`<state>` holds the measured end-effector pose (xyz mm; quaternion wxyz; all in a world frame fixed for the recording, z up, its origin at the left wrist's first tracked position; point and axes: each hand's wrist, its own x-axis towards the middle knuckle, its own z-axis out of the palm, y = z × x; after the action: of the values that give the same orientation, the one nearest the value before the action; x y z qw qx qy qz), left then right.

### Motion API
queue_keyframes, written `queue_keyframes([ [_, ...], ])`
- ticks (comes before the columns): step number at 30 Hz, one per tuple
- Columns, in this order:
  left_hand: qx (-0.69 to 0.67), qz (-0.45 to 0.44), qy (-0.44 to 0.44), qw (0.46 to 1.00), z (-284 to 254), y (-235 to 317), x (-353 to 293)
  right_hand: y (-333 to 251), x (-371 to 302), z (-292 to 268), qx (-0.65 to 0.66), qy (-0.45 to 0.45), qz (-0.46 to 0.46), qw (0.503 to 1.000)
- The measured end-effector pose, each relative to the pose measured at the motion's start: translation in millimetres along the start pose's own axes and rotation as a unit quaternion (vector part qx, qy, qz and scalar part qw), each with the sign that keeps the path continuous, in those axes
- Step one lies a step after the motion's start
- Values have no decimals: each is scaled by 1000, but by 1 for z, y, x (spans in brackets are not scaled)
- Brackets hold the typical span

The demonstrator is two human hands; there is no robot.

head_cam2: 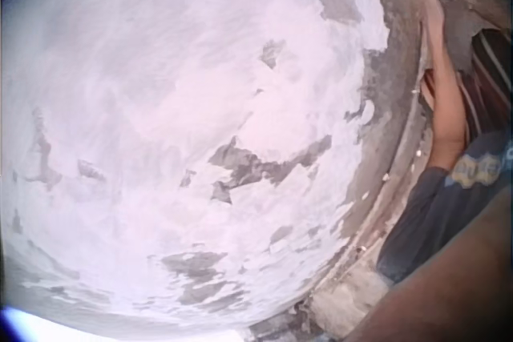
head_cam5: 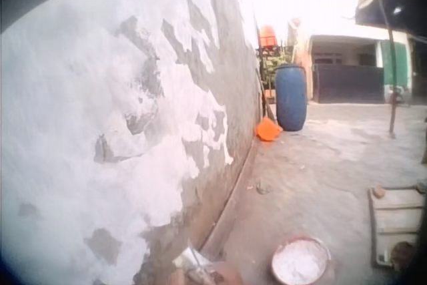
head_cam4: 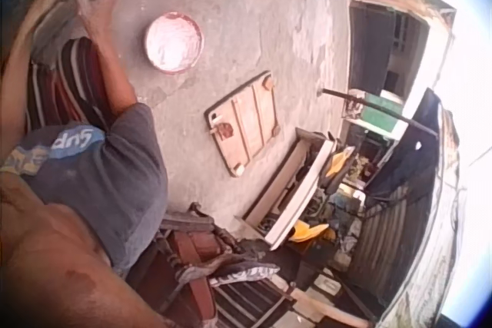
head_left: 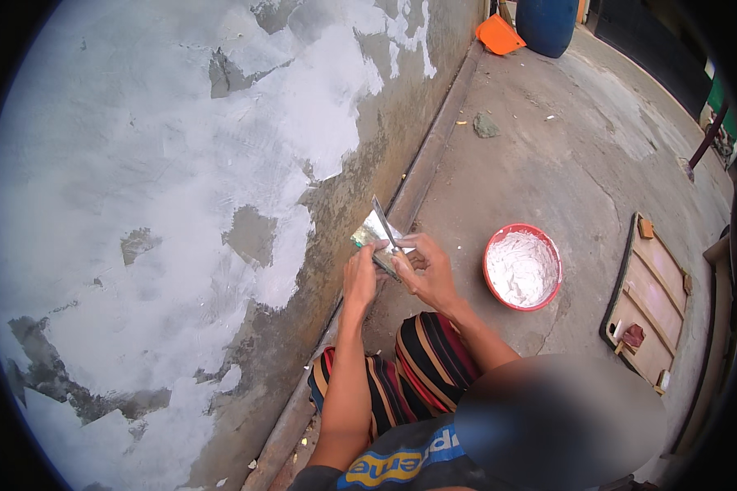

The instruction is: The person applies white plaster to a concrete wall using a trowel and a smaller putty knife. They repeatedly scoop plaster from a red bucket, spread it onto the wall, and smooth the surface.

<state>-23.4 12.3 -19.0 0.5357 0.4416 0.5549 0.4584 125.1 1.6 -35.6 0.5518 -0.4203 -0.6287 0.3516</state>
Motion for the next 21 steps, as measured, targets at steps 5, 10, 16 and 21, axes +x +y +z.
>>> queue_keyframes([
  [5,197,66,-65,976,24,-5,0,6,-28,-5,-106,29,-58,992],
  [10,230,133,3,964,34,-15,0,12,-27,-31,-36,-42,12,998],
  [16,149,101,19,984,48,-10,-2,5,-10,-48,-194,-127,-72,970],
  [21,118,115,-25,986,52,-11,-1,10,-3,-54,-235,-114,-88,961],
])
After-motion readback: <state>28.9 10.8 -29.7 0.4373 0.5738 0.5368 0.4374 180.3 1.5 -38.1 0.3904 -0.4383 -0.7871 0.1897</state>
